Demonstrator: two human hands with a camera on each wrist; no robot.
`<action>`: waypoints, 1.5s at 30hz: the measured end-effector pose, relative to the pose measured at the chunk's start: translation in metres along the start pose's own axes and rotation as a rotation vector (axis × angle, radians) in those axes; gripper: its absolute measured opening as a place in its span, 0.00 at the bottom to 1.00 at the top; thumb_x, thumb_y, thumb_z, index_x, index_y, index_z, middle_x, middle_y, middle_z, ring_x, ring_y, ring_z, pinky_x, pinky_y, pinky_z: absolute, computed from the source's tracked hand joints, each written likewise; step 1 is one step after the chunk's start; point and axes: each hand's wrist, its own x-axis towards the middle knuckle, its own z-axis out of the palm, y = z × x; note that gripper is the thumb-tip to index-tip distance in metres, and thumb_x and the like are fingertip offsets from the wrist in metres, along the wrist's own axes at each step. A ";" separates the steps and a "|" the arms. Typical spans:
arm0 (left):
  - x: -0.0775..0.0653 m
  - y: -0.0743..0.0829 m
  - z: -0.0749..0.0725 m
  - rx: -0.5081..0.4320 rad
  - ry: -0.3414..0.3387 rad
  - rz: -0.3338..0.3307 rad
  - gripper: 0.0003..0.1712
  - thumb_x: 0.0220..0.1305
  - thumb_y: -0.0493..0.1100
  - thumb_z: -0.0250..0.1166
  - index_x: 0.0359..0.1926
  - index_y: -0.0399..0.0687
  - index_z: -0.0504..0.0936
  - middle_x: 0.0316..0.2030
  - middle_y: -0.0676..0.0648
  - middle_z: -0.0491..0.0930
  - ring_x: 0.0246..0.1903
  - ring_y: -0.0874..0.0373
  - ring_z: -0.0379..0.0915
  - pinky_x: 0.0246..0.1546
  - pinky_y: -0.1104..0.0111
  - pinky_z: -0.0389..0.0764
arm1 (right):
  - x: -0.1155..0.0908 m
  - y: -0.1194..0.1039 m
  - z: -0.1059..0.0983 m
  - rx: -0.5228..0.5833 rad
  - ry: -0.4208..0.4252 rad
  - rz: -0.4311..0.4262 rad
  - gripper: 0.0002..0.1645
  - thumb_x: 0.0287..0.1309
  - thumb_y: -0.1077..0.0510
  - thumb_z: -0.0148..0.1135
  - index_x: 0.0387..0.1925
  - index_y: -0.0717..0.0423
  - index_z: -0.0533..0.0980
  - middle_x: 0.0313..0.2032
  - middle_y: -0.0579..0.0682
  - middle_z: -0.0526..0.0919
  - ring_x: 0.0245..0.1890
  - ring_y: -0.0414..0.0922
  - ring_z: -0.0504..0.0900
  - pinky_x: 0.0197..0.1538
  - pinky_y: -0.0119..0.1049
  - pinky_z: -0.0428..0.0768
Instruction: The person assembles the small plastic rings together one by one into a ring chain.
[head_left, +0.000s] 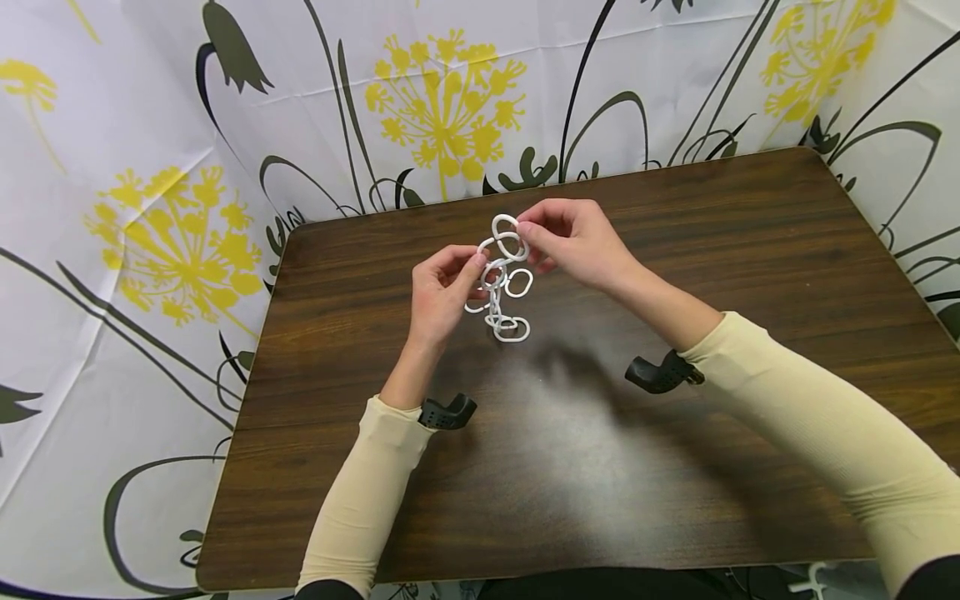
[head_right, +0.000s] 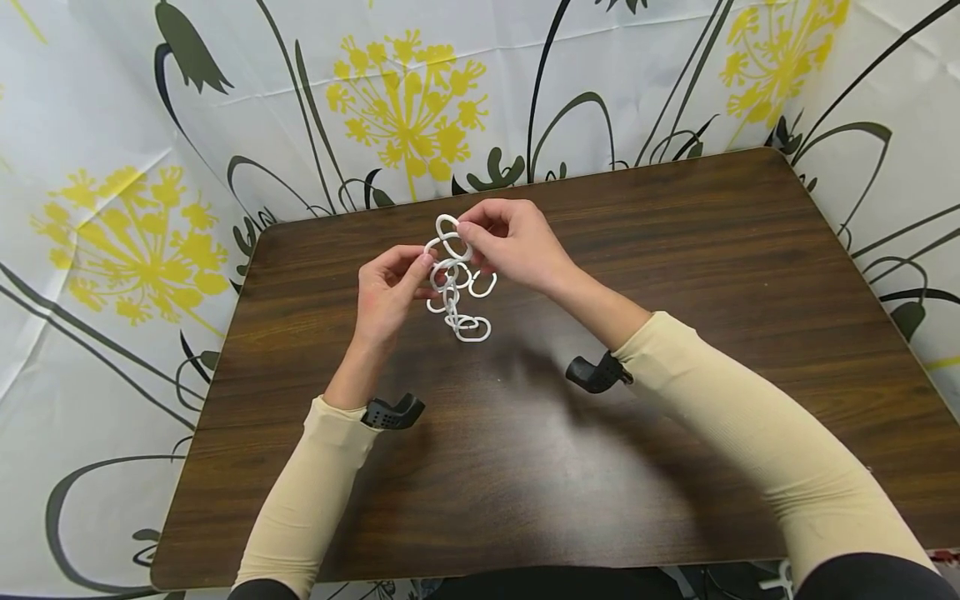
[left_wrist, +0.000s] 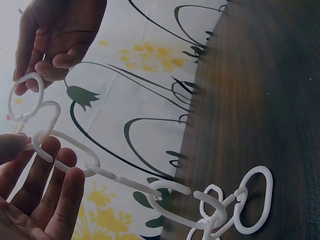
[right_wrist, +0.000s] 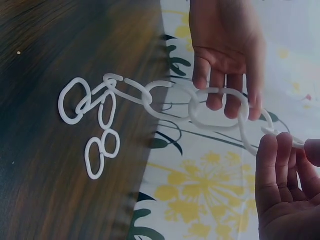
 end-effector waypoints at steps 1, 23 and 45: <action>0.000 0.000 0.000 0.000 -0.001 0.003 0.11 0.66 0.35 0.64 0.43 0.27 0.81 0.34 0.32 0.82 0.28 0.56 0.82 0.26 0.67 0.85 | 0.000 0.000 0.000 -0.007 -0.001 -0.002 0.13 0.66 0.60 0.61 0.44 0.68 0.79 0.26 0.59 0.80 0.26 0.47 0.80 0.29 0.39 0.85; -0.001 -0.001 0.000 -0.015 -0.026 0.022 0.11 0.66 0.32 0.63 0.44 0.23 0.79 0.37 0.39 0.84 0.29 0.57 0.82 0.26 0.68 0.84 | 0.002 0.001 0.010 -0.221 0.003 -0.105 0.08 0.65 0.60 0.61 0.41 0.59 0.82 0.23 0.53 0.80 0.23 0.45 0.79 0.26 0.32 0.81; -0.002 -0.002 0.000 0.003 -0.041 -0.030 0.11 0.66 0.32 0.64 0.44 0.25 0.80 0.33 0.39 0.83 0.28 0.59 0.81 0.26 0.67 0.85 | 0.005 0.006 0.005 -0.132 0.071 -0.071 0.08 0.67 0.61 0.59 0.40 0.62 0.80 0.28 0.62 0.81 0.26 0.47 0.81 0.28 0.38 0.84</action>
